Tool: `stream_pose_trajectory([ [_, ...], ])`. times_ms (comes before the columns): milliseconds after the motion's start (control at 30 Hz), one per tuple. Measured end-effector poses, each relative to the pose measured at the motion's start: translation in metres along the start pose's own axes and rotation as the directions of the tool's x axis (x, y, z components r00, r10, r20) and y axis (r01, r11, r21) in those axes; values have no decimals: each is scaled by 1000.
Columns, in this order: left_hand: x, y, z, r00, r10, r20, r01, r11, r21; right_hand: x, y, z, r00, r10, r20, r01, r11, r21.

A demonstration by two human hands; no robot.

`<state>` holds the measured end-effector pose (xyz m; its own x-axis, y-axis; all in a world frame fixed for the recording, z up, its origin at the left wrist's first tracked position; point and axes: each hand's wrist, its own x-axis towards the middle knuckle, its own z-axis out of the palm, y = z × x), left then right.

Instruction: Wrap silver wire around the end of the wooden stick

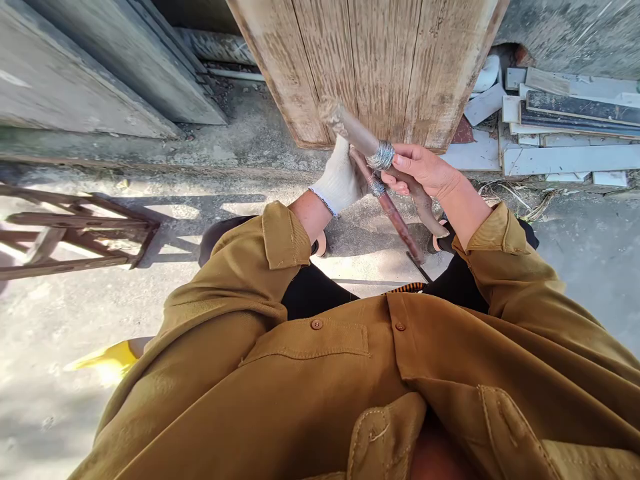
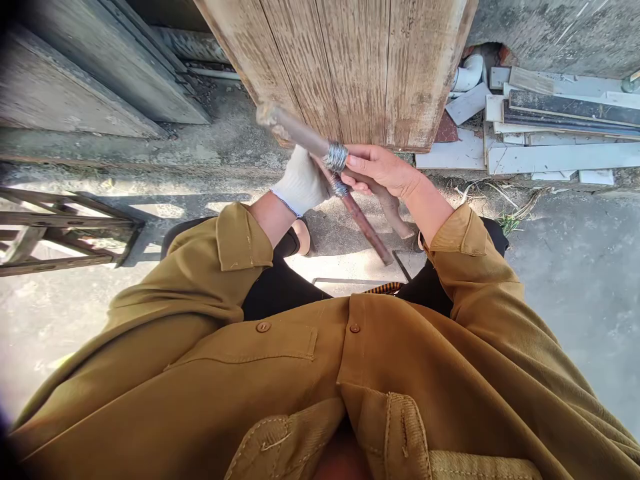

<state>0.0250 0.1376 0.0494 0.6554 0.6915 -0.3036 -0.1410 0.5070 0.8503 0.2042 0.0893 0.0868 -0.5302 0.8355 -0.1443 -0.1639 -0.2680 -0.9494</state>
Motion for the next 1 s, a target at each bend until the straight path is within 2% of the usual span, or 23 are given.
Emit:
stream_pose_trajectory([
  [100,-9,-1,2,997,-25,-67,10,975,-221,0,-1,1,995,3,-103,5,997,77],
  [200,-19,2,10,999,6,-50,-21,951,-309,-1,-4,-1,983,9,-185,15,991,129],
  [300,-25,2,18,997,18,-75,-38,961,-273,-1,-6,-2,967,-3,-254,42,988,146],
  [400,-26,-6,21,997,29,-73,-44,976,-212,0,-7,-3,963,-6,-268,52,985,165],
  [533,-25,-17,21,996,38,-75,-53,974,-219,-1,-9,-6,953,20,-304,27,988,152],
  [700,-27,-9,22,993,-24,-113,-1,977,-211,0,-8,-15,935,42,-351,-6,995,102],
  [867,-31,3,24,998,-44,-42,31,963,-267,8,15,-20,943,13,-332,44,986,164],
  [1000,-27,7,21,997,-38,-62,17,949,-314,14,37,-17,939,-64,-337,114,985,131],
])
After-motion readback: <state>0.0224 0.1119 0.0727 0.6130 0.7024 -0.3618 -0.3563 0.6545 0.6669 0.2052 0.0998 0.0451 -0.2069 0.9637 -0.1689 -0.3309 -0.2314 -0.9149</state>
